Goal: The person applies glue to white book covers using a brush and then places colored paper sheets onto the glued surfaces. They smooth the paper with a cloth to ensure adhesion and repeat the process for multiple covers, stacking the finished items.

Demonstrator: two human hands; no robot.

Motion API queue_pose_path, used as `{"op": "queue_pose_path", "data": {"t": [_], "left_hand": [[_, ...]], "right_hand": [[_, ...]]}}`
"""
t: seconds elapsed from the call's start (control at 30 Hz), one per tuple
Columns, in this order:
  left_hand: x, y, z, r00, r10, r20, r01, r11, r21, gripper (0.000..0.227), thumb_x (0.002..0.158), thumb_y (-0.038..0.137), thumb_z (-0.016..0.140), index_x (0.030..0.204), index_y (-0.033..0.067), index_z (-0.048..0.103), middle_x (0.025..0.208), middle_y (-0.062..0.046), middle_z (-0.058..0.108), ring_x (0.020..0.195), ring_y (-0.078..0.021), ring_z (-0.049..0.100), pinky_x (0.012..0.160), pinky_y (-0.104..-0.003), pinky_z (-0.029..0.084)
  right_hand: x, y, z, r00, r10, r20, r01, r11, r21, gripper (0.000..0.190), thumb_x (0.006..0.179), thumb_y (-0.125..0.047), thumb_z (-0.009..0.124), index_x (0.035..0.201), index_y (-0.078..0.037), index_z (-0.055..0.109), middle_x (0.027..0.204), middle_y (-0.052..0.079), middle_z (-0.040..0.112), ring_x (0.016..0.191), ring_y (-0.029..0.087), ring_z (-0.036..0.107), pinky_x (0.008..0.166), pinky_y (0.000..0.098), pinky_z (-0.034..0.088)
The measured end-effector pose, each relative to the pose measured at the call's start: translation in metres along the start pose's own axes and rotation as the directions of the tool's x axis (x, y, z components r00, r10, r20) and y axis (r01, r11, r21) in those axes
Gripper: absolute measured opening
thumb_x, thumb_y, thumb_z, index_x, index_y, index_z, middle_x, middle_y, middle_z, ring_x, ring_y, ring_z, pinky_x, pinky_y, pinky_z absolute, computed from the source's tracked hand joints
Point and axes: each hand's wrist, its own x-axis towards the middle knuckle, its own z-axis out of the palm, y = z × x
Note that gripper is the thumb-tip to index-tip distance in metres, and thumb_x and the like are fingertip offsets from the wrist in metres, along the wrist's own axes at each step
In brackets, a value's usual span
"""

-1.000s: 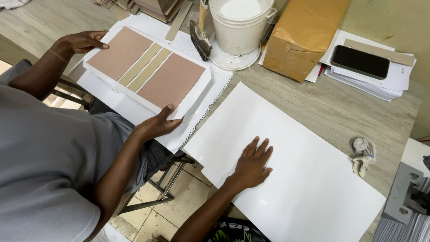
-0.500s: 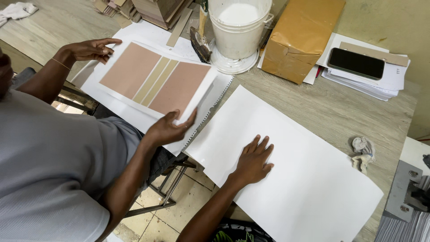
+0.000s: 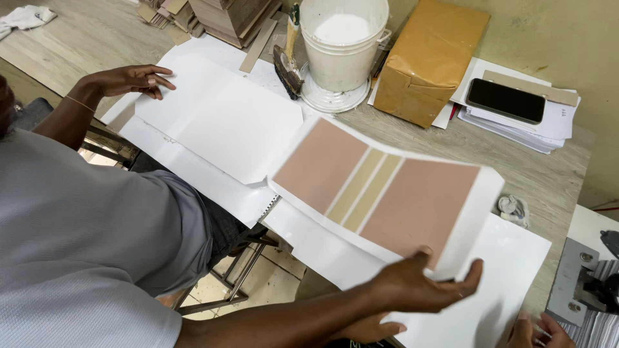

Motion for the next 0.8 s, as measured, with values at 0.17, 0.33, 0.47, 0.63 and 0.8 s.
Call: {"op": "queue_pose_path", "data": {"t": [0.17,0.33,0.47,0.63,0.8], "left_hand": [[0.001,-0.020,-0.016,0.748,-0.485,-0.453,0.120,0.770,-0.627,0.051,0.095,-0.010,0.101,0.139,-0.0002,0.077,0.157,-0.020,0.061,0.145,-0.0509,0.046,0.124,-0.065,0.029],[-0.123,0.031,0.091,0.785,-0.598,-0.159,0.478,0.750,-0.457,0.055,0.113,0.012,0.079,0.155,-0.0068,0.049,0.158,-0.021,0.055,0.148,-0.0343,0.050,0.127,-0.044,0.038],[-0.107,0.072,0.054,0.562,-0.756,0.335,0.439,-0.071,-0.896,0.048,0.111,0.021,0.070,0.151,-0.0021,0.054,0.156,-0.019,0.058,0.146,-0.0335,0.052,0.123,-0.045,0.041],[-0.050,0.105,-0.015,0.554,-0.260,0.791,0.005,-0.949,-0.315,0.046,0.109,0.030,0.057,0.147,0.0042,0.060,0.153,-0.016,0.062,0.142,-0.0324,0.056,0.117,-0.046,0.044],[0.021,0.119,-0.012,0.619,-0.178,0.765,0.005,-0.973,-0.230,0.058,0.107,0.041,0.057,0.154,0.0074,0.053,0.168,-0.018,0.045,0.160,-0.0405,0.031,0.127,-0.052,0.028]], "right_hand": [[-0.086,-0.208,-0.035,0.846,0.116,0.520,-0.446,0.689,0.572,0.093,0.100,-0.069,0.022,0.158,0.000,0.044,0.157,0.021,0.054,0.145,0.034,0.052,0.125,0.0451,0.039],[0.013,-0.101,0.024,0.781,0.068,0.621,-0.558,0.523,0.645,0.104,0.089,-0.094,0.027,0.165,-0.026,0.043,0.158,0.003,0.053,0.145,0.029,0.051,0.116,0.0497,0.040],[0.001,-0.149,-0.005,0.786,-0.085,0.612,-0.469,0.564,0.680,0.118,0.079,-0.083,0.026,0.171,-0.010,0.029,0.170,0.012,0.038,0.155,0.033,0.037,0.122,0.0533,0.029],[-0.005,-0.118,-0.007,0.800,0.060,0.597,-0.511,0.590,0.625,0.053,0.105,-0.034,0.056,0.152,-0.010,0.052,0.143,0.009,0.063,0.125,0.022,0.059,0.107,0.0430,0.048],[0.009,-0.104,0.000,0.751,0.069,0.657,-0.573,0.562,0.596,0.064,0.111,-0.044,0.039,0.159,-0.003,0.048,0.151,0.018,0.057,0.137,0.032,0.054,0.116,0.0509,0.042]]}}
